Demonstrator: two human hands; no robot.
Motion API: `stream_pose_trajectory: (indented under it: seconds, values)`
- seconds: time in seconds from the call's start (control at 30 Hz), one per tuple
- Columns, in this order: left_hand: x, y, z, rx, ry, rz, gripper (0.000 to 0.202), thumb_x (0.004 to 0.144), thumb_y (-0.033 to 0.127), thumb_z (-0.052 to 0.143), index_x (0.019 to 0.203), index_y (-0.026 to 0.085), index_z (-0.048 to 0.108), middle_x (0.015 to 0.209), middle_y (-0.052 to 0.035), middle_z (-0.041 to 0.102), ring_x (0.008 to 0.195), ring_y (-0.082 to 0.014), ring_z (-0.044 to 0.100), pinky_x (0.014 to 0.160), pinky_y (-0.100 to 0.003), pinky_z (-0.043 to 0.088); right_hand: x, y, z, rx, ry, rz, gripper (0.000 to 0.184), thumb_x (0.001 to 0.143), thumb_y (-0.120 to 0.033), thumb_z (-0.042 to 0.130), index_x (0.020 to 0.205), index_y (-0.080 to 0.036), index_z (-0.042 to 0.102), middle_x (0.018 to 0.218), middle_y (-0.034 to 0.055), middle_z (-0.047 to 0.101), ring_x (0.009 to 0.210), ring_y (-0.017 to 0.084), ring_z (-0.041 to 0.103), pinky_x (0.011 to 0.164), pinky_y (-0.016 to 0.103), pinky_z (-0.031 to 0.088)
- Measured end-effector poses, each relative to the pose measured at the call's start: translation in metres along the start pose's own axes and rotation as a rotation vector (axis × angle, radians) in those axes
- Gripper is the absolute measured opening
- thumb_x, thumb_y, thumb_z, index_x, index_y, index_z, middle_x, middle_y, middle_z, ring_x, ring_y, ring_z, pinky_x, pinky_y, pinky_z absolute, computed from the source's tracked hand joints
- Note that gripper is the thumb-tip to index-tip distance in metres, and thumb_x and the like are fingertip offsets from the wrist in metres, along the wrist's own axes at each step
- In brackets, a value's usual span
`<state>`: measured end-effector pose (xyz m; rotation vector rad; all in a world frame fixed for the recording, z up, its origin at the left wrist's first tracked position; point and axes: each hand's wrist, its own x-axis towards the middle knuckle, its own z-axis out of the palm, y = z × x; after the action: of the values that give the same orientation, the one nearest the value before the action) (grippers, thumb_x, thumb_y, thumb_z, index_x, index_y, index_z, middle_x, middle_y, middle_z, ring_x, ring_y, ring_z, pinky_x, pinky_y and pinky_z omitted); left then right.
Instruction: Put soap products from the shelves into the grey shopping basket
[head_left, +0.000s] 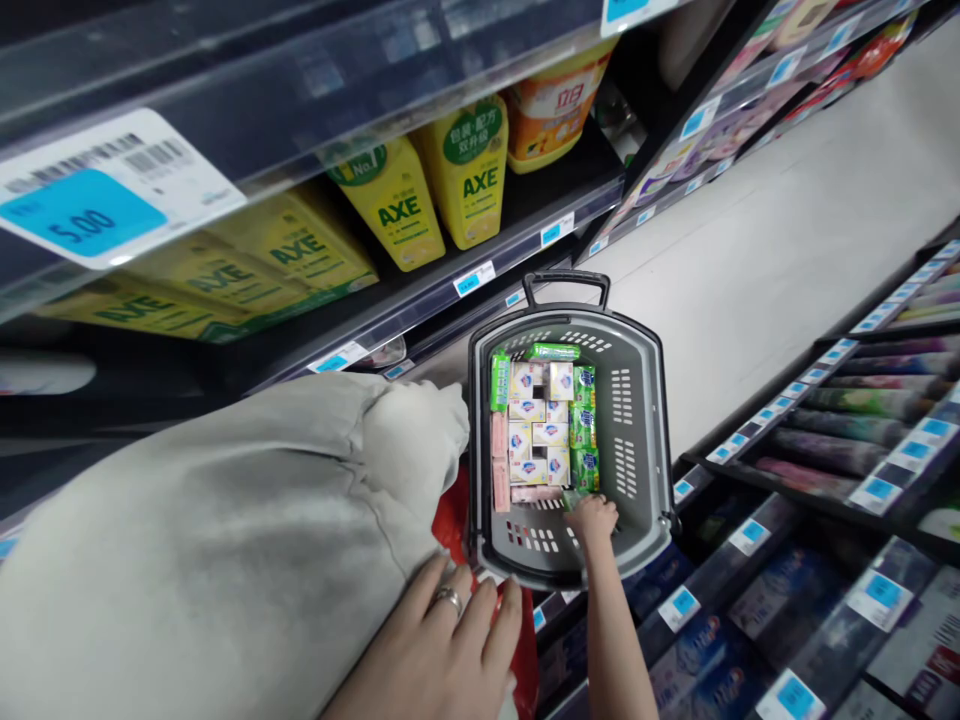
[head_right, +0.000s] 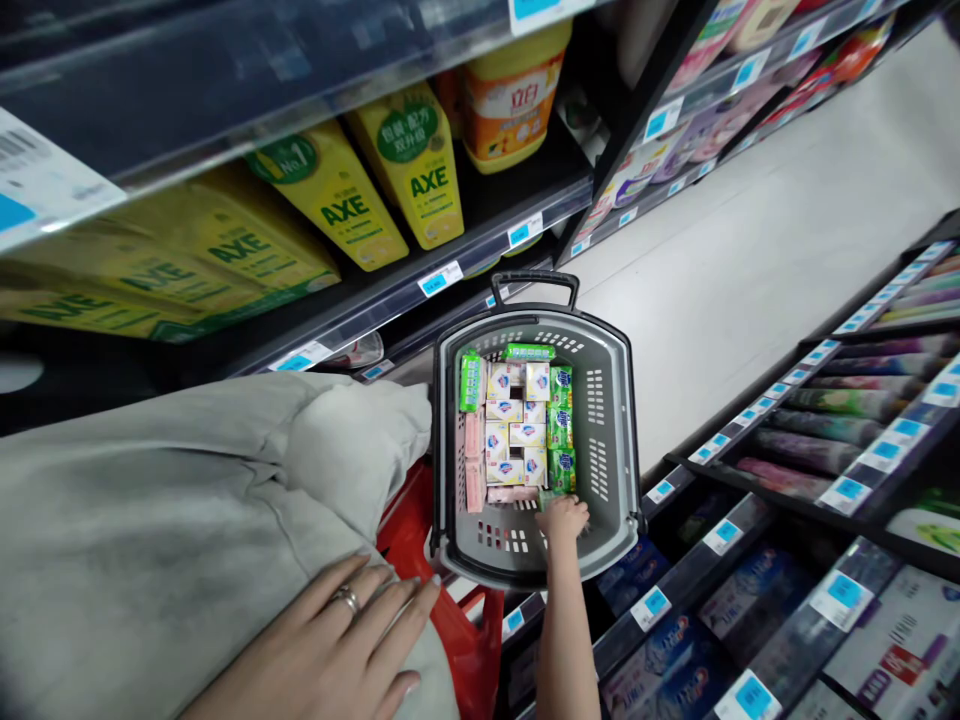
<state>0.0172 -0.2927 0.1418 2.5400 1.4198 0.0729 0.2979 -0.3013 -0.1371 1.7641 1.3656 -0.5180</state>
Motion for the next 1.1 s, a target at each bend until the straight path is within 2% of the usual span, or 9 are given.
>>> stream_pose_trajectory:
  seconds: [0.17,0.27,0.37,0.47,0.57,0.7,0.87,0.97,1.1]
  values:
    - [-0.001,0.001,0.004,0.002,0.02,0.008,0.056,0.097,0.02,0.019,0.099,0.028,0.075,0.085,0.0023,0.075,0.079,-0.02,0.063,0.086,-0.042,0.034,-0.006,0.015,-0.027,0.026,-0.175,-0.006,0.058,0.078,-0.047,0.062,0.117,-0.005,0.067,0.118,0.0247,0.061,0.113,0.035,0.056,0.086,0.037,0.043]
    - [0.002,0.001,0.0,0.009,-0.011,0.007,0.055,0.098,0.022,0.019,0.1,0.028,0.074,0.088,0.0024,0.076,0.082,-0.02,0.063,0.087,-0.042,0.034,-0.006,0.016,-0.042,0.072,-0.168,0.123,0.055,0.079,-0.049,0.059,0.114,-0.008,0.069,0.12,0.024,0.061,0.115,0.036,0.056,0.086,0.039,0.042]
    - [0.004,0.001,-0.007,0.013,-0.034,-0.011,0.054,0.098,0.022,0.02,0.102,0.028,0.074,0.089,0.0026,0.076,0.083,-0.0199,0.064,0.087,-0.042,0.035,-0.004,0.019,-0.049,0.138,-0.122,0.267,0.062,0.08,-0.051,0.057,0.12,-0.004,0.065,0.124,0.0267,0.058,0.119,0.038,0.052,0.087,0.041,0.041]
    - [0.004,0.001,-0.01,0.011,-0.038,-0.009,0.055,0.099,0.025,0.019,0.102,0.028,0.074,0.091,0.0022,0.076,0.084,-0.0202,0.064,0.087,-0.042,0.035,0.001,0.025,-0.043,0.262,-0.114,0.35,0.07,0.085,-0.053,0.051,0.127,0.003,0.055,0.126,0.031,0.055,0.118,0.039,0.051,0.085,0.041,0.041]
    - [0.004,0.0,-0.009,0.015,-0.044,0.005,0.049,0.097,0.026,0.024,0.104,0.028,0.073,0.091,0.0019,0.076,0.084,-0.0204,0.063,0.087,-0.042,0.035,0.007,0.029,-0.026,0.289,-0.063,0.269,0.067,0.088,-0.047,0.05,0.124,0.009,0.051,0.121,0.0338,0.056,0.114,0.04,0.054,0.09,0.043,0.038]
    - [0.004,-0.001,-0.006,0.024,-0.047,0.02,0.04,0.092,0.029,0.035,0.107,0.027,0.072,0.094,0.0017,0.075,0.087,-0.0211,0.063,0.088,-0.043,0.036,0.016,0.02,-0.002,0.251,0.132,0.15,0.064,0.088,-0.04,0.053,0.123,0.013,0.046,0.116,0.0342,0.056,0.111,0.041,0.054,0.093,0.045,0.037]
    - [0.003,0.0,-0.003,0.03,-0.047,0.018,0.035,0.09,0.032,0.04,0.104,0.027,0.072,0.09,0.001,0.075,0.085,-0.022,0.062,0.087,-0.043,0.036,0.02,0.003,0.008,0.271,0.218,0.158,0.071,0.08,-0.037,0.062,0.127,0.012,0.042,0.117,0.0328,0.055,0.107,0.039,0.056,0.088,0.04,0.042]
    - [0.003,-0.001,-0.004,0.022,-0.026,0.02,0.036,0.091,0.032,0.04,0.104,0.027,0.072,0.09,0.0015,0.076,0.085,-0.0212,0.062,0.088,-0.042,0.036,0.023,0.005,-0.004,0.329,0.123,0.222,0.074,0.078,-0.042,0.064,0.128,0.009,0.043,0.121,0.0321,0.054,0.111,0.039,0.055,0.087,0.038,0.044]
    - [0.004,-0.002,-0.007,0.002,-0.069,0.024,0.036,0.091,0.031,0.04,0.107,0.028,0.072,0.093,0.0029,0.075,0.085,-0.0204,0.063,0.087,-0.041,0.036,0.029,0.03,-0.023,0.461,-0.219,0.208,0.068,0.091,-0.052,0.044,0.126,0.006,0.05,0.118,0.0281,0.06,0.107,0.032,0.061,0.084,0.035,0.046]
